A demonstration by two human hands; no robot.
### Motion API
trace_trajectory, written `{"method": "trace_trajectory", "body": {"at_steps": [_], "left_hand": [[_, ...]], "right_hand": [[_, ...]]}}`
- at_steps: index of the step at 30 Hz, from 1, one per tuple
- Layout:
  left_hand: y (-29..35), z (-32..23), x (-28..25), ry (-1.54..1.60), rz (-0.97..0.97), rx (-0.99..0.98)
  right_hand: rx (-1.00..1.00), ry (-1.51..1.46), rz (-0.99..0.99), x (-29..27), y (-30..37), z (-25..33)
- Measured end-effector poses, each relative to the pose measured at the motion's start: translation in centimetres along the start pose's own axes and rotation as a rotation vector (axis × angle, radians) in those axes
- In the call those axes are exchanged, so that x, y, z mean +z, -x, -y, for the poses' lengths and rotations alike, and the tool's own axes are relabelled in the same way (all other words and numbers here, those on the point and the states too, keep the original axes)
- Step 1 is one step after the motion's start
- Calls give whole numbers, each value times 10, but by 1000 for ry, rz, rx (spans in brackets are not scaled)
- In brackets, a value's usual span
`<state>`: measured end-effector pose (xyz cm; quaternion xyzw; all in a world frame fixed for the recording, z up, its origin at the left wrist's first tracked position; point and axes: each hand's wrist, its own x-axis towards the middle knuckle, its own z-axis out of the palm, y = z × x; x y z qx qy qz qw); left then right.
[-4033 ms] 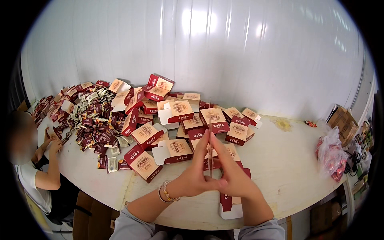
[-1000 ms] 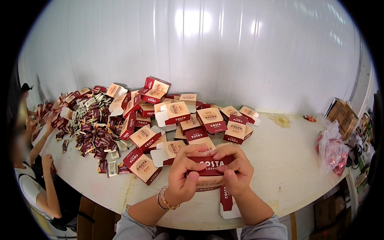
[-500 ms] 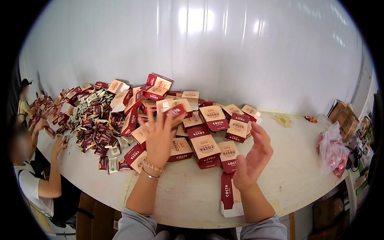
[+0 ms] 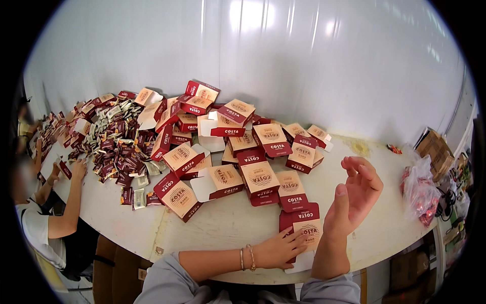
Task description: The person assembles small, flat-packed cardboard boxes by folding the flaps and tucking them into slots to form a rectangular shape. The person handles the boxes one at a time, picking them from a pile of flat pieces and placing the finished boxes onto a growing stack on the table.
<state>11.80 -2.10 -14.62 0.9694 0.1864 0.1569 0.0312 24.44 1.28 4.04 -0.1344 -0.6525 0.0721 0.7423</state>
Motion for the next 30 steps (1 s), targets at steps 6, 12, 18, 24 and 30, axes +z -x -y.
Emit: {"method": "trace_trajectory", "body": {"at_steps": [6,12,18,24,30], "left_hand": [[4,1,-12,-87,110,-47],[17,6,-163,340,67,-384],[76,51,-215,850,-384,-362],[84,61,-223,1200,-710,-359],[40,52,-186,1144,-1029,-307]], "right_hand": [[-12,-52,-17,-4,-5,6],[42,0,44,-16,-11,17],[280,209,448,-11,-20,19],[711,230,501,7,-12,11],[702,61,194,16,7,-4]]}}
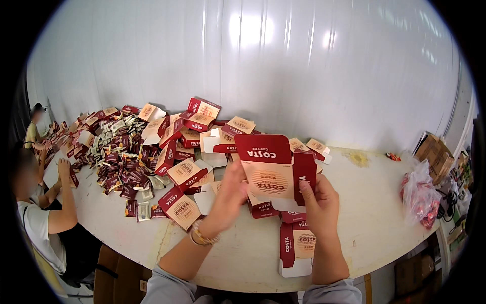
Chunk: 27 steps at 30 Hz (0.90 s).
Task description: The person assembles small, flat-packed cardboard boxes by folding the flaps and tucking them into slots to form a rectangular shape. The person handles the boxes one at a time, picking them from a pile of flat pieces and placing the finished boxes onto a growing stack on the table.
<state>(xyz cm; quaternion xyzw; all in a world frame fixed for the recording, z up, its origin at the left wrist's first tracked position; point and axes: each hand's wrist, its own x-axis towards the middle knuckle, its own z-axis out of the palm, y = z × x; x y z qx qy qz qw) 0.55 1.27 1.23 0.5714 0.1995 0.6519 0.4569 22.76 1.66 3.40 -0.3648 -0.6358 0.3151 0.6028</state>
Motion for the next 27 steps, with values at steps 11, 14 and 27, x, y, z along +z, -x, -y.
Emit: {"method": "trace_trajectory", "body": {"at_steps": [11,14,27], "left_hand": [[15,13,15,-414,264,149],[18,10,14,-192,330,48],[23,-12,14,206,336,-130]], "right_hand": [[-231,206,740,25,31,22],[-341,313,820,24,33,30],[-124,-100,360,17,18,14]]}}
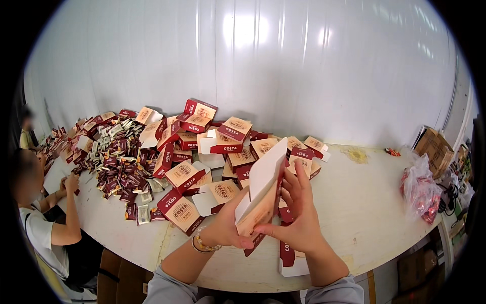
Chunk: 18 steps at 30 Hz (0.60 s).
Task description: The person assembles small, flat-packed cardboard boxes by folding the flaps and tucking them into slots to form a rectangular shape. The person handles the boxes one at a time, picking them from a pile of flat pieces and placing the finished boxes onto a growing stack on the table.
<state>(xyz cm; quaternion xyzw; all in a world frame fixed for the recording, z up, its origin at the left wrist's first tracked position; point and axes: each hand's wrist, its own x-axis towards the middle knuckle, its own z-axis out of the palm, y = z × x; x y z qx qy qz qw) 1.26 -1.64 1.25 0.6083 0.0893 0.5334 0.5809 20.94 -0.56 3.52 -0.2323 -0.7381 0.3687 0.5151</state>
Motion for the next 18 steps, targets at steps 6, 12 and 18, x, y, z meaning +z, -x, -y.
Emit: {"method": "trace_trajectory", "body": {"at_steps": [6,12,18], "left_hand": [[0,14,-22,-148,-234,200],[-11,10,-2,-308,-504,285],[-12,12,6,-583,-380,557]], "right_hand": [[-44,-293,-48,11,6,17],[-55,160,-103,7,17,-4],[-142,-78,-213,22,9,-2]]}}
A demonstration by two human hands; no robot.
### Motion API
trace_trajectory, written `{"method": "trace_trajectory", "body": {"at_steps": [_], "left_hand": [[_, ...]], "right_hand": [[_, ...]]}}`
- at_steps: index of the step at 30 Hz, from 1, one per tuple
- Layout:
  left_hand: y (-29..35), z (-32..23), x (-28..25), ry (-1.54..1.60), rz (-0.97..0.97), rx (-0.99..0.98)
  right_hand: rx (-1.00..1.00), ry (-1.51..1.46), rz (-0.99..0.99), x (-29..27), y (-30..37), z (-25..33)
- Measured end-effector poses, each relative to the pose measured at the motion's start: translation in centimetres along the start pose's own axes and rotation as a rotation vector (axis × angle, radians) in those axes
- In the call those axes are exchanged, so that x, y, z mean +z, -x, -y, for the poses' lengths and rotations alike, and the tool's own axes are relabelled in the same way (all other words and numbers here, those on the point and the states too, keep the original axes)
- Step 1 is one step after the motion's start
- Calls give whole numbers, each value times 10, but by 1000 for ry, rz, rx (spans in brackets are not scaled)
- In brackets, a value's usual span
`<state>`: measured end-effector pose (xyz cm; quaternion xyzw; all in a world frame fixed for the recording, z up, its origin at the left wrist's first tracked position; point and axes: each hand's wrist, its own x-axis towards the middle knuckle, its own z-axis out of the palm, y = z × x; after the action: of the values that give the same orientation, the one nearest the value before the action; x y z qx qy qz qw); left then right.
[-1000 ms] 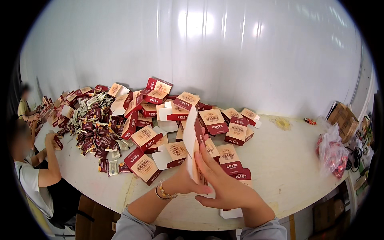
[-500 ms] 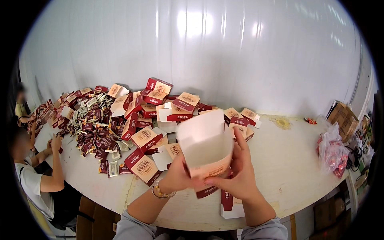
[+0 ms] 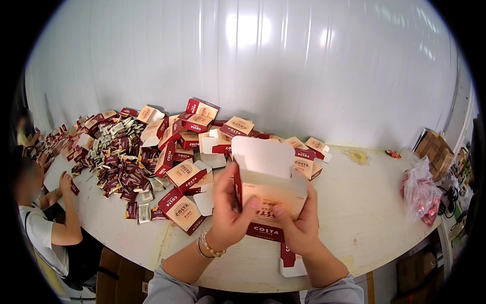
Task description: The person assembles small, flat-packed cardboard boxes by folding the flaps and tucking them into slots to form a rectangular shape. The person handles the boxes one at a time, picking them from a pile of flat pieces and placing the finished boxes onto a growing stack on the table.
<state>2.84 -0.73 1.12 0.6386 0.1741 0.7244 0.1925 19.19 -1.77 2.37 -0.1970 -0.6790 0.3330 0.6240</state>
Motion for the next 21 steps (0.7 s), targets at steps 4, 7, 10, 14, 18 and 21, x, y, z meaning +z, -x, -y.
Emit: {"method": "trace_trajectory", "body": {"at_steps": [4,7,10,14,18,21], "left_hand": [[4,-2,0,20,61,-118],[3,-4,-1,-34,80,-34],[9,-3,-2,-108,126,-19],[18,-4,-2,-138,121,-66],[18,-2,-8,-194,148,13],[25,-4,-1,-136,17,66]], "right_hand": [[1,72,69,-4,3,-3],[-52,163,44,-8,1,-12],[-63,138,-45,-4,-2,-11],[-130,289,79,-23,0,-22],[-259,153,79,-21,-3,-25],[-261,-199,-80,7,-4,-17]]}}
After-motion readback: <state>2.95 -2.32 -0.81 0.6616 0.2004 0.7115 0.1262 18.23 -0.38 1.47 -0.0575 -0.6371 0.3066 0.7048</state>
